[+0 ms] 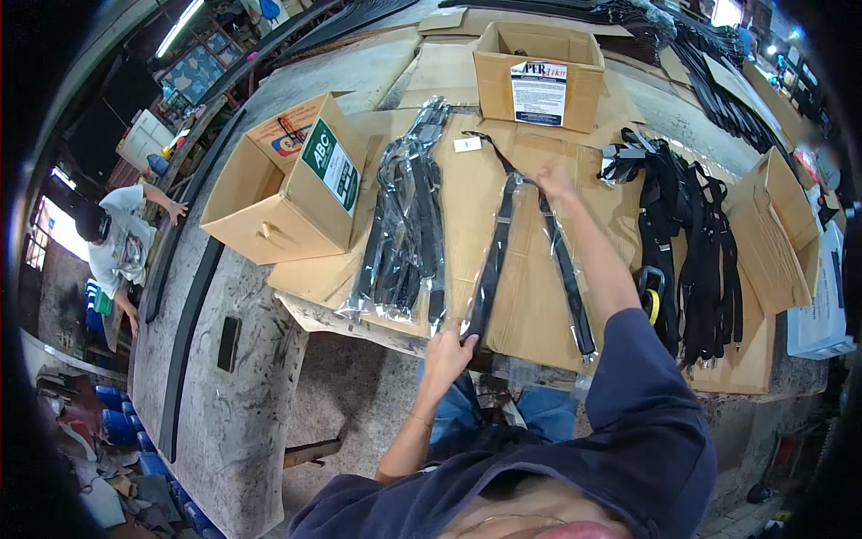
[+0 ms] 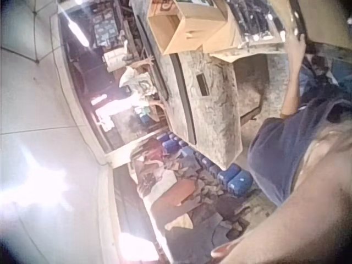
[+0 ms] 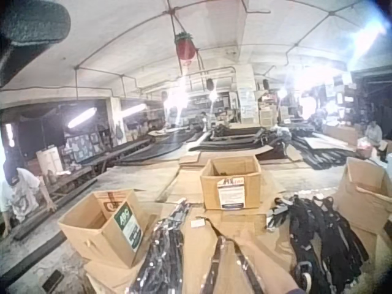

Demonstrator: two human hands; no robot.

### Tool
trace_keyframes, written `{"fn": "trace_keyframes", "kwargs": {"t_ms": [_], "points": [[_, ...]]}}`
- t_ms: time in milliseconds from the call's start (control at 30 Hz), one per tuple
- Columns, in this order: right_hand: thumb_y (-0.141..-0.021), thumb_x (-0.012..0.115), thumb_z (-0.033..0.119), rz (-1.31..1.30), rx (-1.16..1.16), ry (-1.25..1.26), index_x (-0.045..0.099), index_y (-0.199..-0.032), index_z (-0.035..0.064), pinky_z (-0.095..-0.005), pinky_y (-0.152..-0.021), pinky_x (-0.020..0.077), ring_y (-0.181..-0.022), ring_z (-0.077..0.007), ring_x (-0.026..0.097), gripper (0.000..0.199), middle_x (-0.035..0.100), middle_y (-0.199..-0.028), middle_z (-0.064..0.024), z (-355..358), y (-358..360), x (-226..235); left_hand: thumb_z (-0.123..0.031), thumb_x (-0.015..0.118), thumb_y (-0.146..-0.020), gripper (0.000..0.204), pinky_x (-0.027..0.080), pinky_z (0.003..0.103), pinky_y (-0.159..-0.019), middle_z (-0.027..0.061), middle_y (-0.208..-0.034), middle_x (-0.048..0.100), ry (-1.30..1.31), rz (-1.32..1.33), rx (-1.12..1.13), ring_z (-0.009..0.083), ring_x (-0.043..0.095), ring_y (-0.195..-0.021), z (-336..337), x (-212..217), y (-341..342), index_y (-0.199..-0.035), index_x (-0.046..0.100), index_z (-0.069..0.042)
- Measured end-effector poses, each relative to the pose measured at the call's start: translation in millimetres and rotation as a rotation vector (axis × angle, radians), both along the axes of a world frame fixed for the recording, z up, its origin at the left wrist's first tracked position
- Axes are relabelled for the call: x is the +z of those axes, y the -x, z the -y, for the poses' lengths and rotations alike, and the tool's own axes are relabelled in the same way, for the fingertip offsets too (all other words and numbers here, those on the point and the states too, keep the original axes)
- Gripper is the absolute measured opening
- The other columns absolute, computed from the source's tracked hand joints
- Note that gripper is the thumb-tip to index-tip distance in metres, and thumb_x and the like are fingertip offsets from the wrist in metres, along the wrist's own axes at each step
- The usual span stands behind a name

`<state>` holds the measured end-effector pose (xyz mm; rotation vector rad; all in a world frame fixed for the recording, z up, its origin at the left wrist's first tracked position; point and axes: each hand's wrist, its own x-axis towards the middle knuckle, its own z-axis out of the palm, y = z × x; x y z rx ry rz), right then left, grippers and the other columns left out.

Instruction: Assembling and packaging black leather or fabric straps with buckles and hardware at a workshop table.

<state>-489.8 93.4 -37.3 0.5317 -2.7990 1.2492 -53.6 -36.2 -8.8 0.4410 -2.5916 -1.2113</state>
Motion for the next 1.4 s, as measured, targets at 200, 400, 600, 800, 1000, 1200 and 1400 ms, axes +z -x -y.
{"fn": "trace_keyframes", "kwargs": {"t_ms": [200, 400, 600, 800, 1000, 1200, 1400], "points": [[-0.085, 0.055, 0.023, -0.524, 0.003, -0.036, 0.058, -0.115, 0.0037, -0.0441, -0.098, 0.0400, -0.117, -0.0339, 0.050, 0.036, 0.056, -0.120, -0.0203, -7, -73, -12, -0.016, 0.062, -0.082, 0.021, 0.047, 0.044, -0.076, 0.0196, -0.087, 0.063, 0.339, -0.252, -0.083, 0.0361, 0.059, -0.089, -13, 82, 75, -0.097, 0.063, 0.000], [-0.090, 0.050, 0.028, -0.302, 0.178, -0.452, 0.042, -0.132, 0.0085, -0.0495, -0.104, 0.0327, -0.126, -0.0389, 0.039, 0.047, 0.044, -0.135, -0.0206, -2, -136, 15, -0.031, 0.051, -0.091, 0.042, 0.039, 0.045, -0.098, 0.0232, -0.125, 0.052, 0.111, -0.344, -0.253, 0.0381, 0.048, -0.117, 15, 5, 279, -0.122, 0.053, -0.003], [-0.088, 0.054, 0.024, -0.122, 0.102, -0.402, 0.040, -0.134, 0.0033, -0.0461, -0.104, 0.0321, -0.130, -0.0389, 0.033, 0.052, 0.033, -0.141, -0.0243, -75, -268, 11, -0.054, 0.038, -0.091, 0.064, 0.019, 0.055, -0.109, 0.0151, -0.150, 0.022, 0.648, -0.068, -0.284, 0.0314, 0.018, -0.140, 24, -64, 314, -0.139, 0.039, -0.013], [-0.085, 0.059, 0.018, -0.089, 0.075, -0.423, 0.043, -0.132, 0.0066, -0.0446, -0.102, 0.0348, -0.127, -0.0379, 0.036, 0.051, 0.039, -0.137, -0.0206, -137, -394, 49, -0.059, 0.035, -0.089, 0.069, 0.015, 0.061, -0.107, 0.0138, -0.151, 0.022, 0.679, -0.052, -0.366, 0.0325, 0.016, -0.140, 26, -50, 311, -0.141, 0.034, -0.014], [-0.081, 0.065, 0.017, 0.015, -0.230, -0.294, 0.049, -0.122, 0.0052, -0.0451, -0.096, 0.0385, -0.114, -0.0384, 0.046, 0.045, 0.049, -0.122, -0.0182, -169, -444, 42, -0.056, 0.038, -0.090, 0.069, 0.019, 0.055, -0.109, 0.0188, -0.148, 0.026, 0.980, -0.317, -0.288, 0.0346, 0.020, -0.138, -15, -14, 271, -0.138, 0.037, -0.007], [-0.080, 0.069, 0.025, 0.171, -0.414, -0.207, 0.048, -0.119, 0.0012, -0.0442, -0.092, 0.0392, -0.110, -0.0363, 0.046, 0.051, 0.051, -0.114, -0.0202, -180, -459, 41, -0.057, 0.035, -0.091, 0.068, 0.016, 0.053, -0.110, 0.0215, -0.146, 0.028, 0.664, -0.195, -0.558, 0.0375, 0.020, -0.138, -113, -38, 173, -0.140, 0.037, -0.010], [-0.083, 0.067, 0.015, 0.200, -0.442, 0.223, 0.054, -0.111, -0.0019, -0.0310, -0.067, 0.0475, -0.076, -0.0179, 0.060, 0.035, 0.061, -0.090, -0.0126, -223, -469, 6, -0.055, 0.034, -0.092, 0.063, 0.017, 0.053, -0.110, 0.0214, -0.145, 0.031, 0.832, -0.284, -0.566, 0.0369, 0.021, -0.138, -117, -28, 159, -0.138, 0.040, -0.012]]}}
